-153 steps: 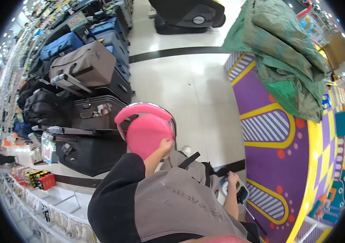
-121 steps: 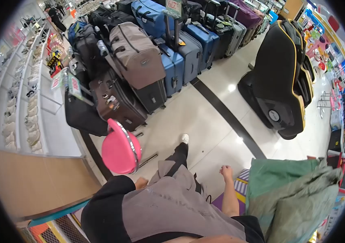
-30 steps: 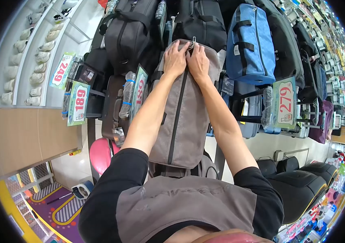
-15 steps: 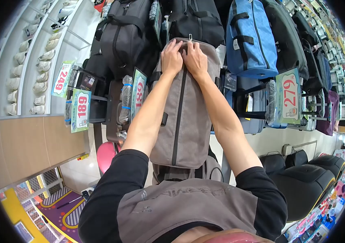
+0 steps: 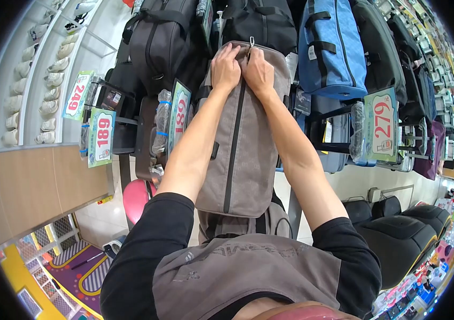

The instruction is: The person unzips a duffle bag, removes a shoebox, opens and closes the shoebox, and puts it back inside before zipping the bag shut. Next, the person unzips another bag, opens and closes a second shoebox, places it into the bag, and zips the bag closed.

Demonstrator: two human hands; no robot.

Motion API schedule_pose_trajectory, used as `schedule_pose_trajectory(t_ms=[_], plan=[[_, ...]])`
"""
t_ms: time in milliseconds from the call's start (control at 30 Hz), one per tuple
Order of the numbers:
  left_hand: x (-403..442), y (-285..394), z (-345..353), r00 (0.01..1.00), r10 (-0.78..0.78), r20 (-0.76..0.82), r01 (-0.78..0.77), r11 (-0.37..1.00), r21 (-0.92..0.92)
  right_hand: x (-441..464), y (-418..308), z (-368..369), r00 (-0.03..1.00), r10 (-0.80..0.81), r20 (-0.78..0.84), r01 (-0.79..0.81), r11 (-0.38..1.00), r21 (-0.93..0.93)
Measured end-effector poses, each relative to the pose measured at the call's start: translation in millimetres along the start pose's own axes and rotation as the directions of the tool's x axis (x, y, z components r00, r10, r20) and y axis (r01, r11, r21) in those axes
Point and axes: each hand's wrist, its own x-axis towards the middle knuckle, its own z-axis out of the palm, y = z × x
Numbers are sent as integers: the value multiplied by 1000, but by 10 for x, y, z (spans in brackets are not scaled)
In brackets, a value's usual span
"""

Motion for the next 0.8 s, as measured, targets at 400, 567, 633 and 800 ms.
schedule_pose_trajectory(t_ms=[400,567,633,800], plan=[[6,2,22,1000,-15,3,15,1000,9,-8,75,83,998,-1,-68,-1,999,-43],[4,-7,25,1000,-15,4,14,1000,13,-37,91,100,999,14,-36,-15,1000,-9],[0,-5,21,1000,-12,7,12,1000,16,-44,77,87,999,-2,-48,1,1000,-21],[4,13,12,1000,-9,-5,9,1000,19,-35,71,88,996,-36,-80,34,999,-31]])
